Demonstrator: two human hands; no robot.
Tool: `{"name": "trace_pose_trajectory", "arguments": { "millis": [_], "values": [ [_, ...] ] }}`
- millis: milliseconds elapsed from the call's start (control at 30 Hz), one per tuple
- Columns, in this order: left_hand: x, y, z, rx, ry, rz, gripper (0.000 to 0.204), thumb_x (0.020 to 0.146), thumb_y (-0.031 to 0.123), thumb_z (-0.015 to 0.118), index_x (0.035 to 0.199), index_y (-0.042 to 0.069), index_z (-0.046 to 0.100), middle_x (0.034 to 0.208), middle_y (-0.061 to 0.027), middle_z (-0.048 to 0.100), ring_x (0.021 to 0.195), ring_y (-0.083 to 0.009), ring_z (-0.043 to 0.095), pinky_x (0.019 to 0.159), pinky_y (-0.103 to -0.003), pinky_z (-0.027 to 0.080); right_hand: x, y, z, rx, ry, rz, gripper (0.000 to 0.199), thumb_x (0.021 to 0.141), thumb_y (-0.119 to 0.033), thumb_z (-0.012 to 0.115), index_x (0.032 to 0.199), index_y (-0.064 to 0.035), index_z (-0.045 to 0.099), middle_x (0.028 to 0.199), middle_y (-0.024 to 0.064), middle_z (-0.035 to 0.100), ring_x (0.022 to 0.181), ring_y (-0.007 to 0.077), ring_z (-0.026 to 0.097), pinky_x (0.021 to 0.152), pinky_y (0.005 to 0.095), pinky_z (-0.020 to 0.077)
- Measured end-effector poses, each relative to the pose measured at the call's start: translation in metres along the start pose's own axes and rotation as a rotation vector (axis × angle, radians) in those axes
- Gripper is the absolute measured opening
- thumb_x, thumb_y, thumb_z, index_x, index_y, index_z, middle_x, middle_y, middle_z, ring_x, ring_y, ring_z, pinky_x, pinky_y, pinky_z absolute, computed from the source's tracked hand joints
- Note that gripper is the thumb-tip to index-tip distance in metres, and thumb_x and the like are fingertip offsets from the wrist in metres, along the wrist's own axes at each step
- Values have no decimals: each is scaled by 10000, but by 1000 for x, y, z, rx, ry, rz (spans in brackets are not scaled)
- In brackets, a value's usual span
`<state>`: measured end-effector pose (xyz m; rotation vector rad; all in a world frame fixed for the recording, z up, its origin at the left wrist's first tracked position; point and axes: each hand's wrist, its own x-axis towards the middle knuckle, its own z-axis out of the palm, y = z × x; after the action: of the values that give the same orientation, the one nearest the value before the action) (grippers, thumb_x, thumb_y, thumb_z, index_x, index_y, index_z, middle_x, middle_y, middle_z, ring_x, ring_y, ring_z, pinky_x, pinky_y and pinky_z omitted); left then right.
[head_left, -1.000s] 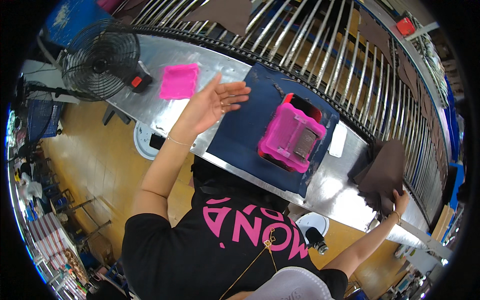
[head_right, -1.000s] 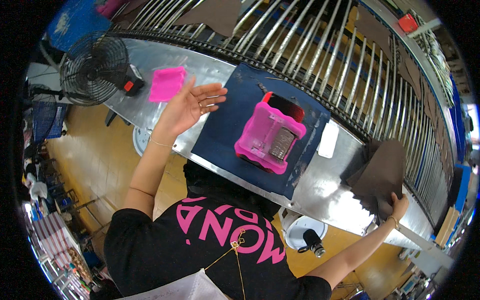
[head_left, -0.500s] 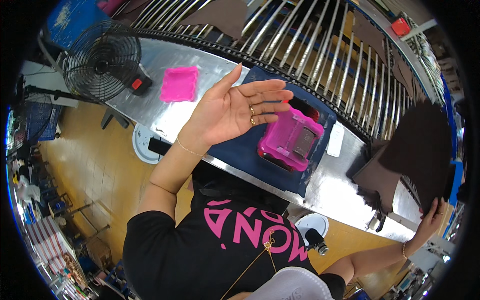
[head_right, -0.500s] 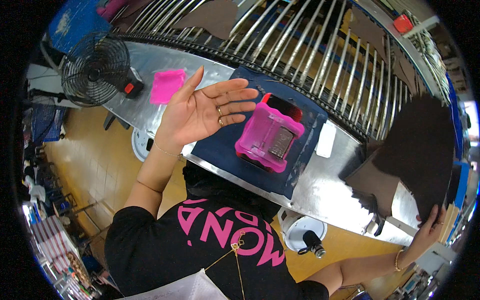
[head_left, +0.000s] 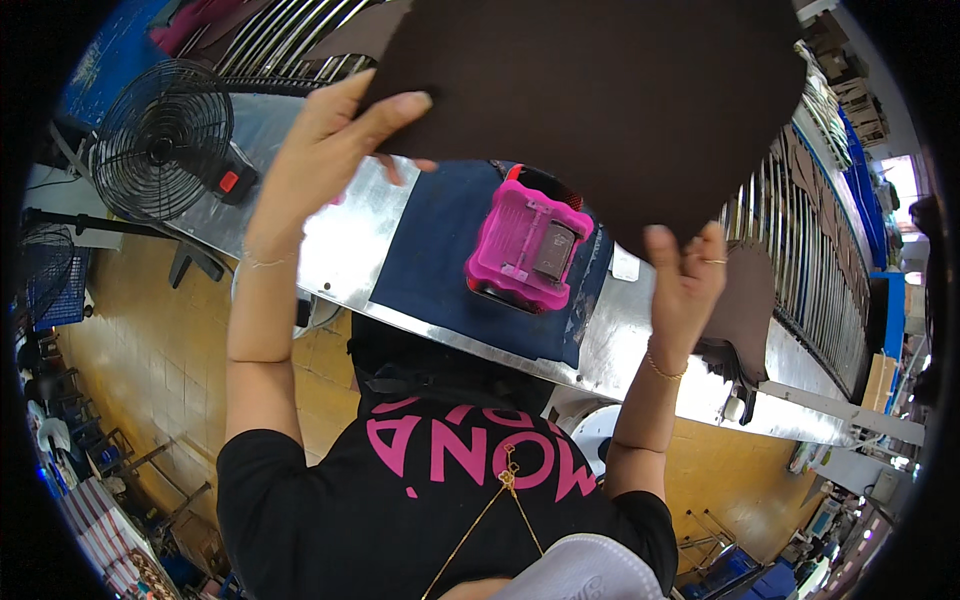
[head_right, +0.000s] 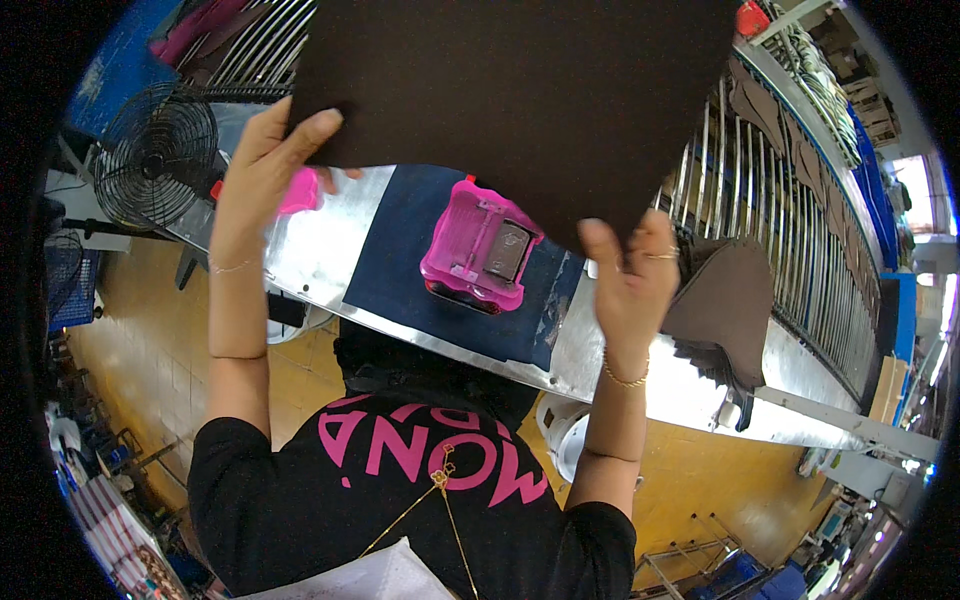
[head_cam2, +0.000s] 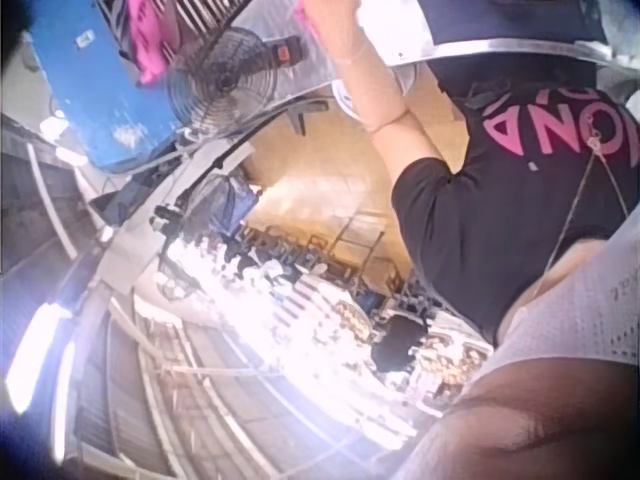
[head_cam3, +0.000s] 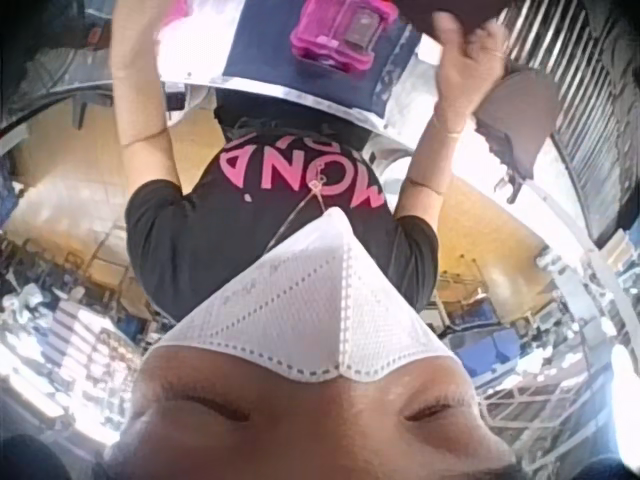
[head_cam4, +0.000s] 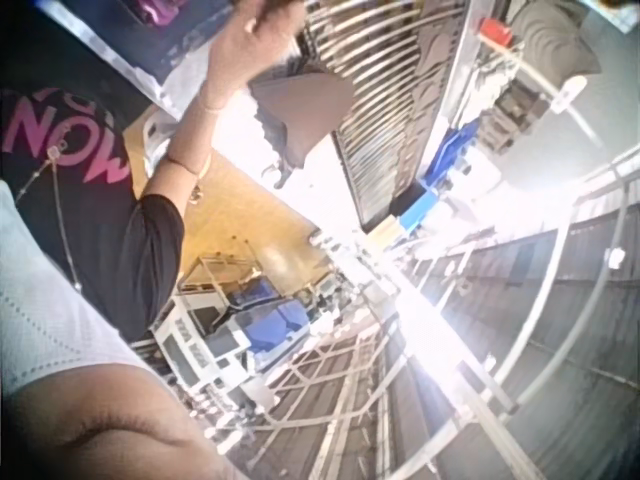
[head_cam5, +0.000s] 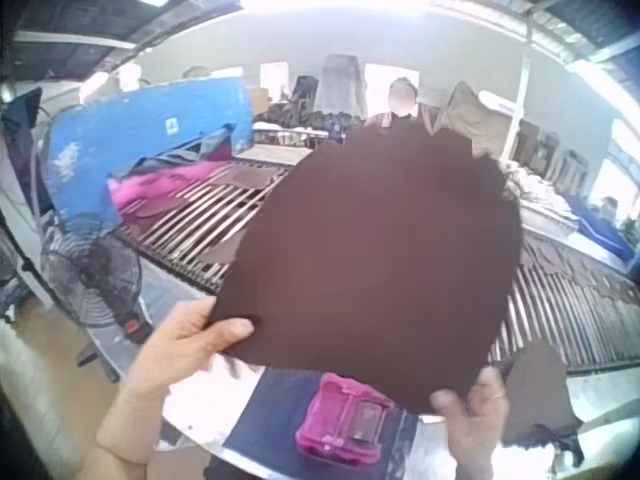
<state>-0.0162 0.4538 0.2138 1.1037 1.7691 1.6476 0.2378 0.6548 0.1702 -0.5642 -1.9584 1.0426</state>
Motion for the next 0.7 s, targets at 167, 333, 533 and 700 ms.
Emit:
{"name": "trace_pose_trajectory", "arguments": {
  "millis": [167, 333, 533, 700],
  "values": [
    [-16, 1, -48, 360, 21, 21, 245, 897, 206, 632, 1038, 7, 649, 769, -32, 654, 563, -65, 564, 494, -177, 432, -12, 1, 37, 16, -280, 23, 240, 807, -65, 726, 999, 16, 606, 868, 84, 686, 811, 105, 624, 743, 228, 470],
    [-27, -18, -68, 257, 144, 61, 228, 893, 123, 622, 1089, 7, 622, 812, -51, 676, 642, -89, 645, 531, -173, 455, -15, 12, 45, -161, -284, -103, 146, 746, -87, 756, 852, -14, 688, 809, 121, 680, 769, 250, 626, 674, 320, 486],
    [-24, -52, -64, 274, 42, 70, 195, 903, 76, 593, 1073, -19, 607, 835, -68, 674, 639, -108, 661, 509, -178, 466, -24, 14, 25, -284, -255, -185, 103, 738, -101, 748, 810, -36, 714, 767, 104, 680, 675, 274, 619, 709, 345, 473],
    [-12, -53, -5, 317, -178, -15, 79, 863, 39, 617, 897, -33, 613, 747, -51, 576, 548, -111, 595, 467, -213, 447, -50, 39, -20, -453, -256, -213, 140, 776, -71, 716, 911, -54, 688, 771, 90, 683, 628, 238, 605, 710, 347, 457]
  ]
}}
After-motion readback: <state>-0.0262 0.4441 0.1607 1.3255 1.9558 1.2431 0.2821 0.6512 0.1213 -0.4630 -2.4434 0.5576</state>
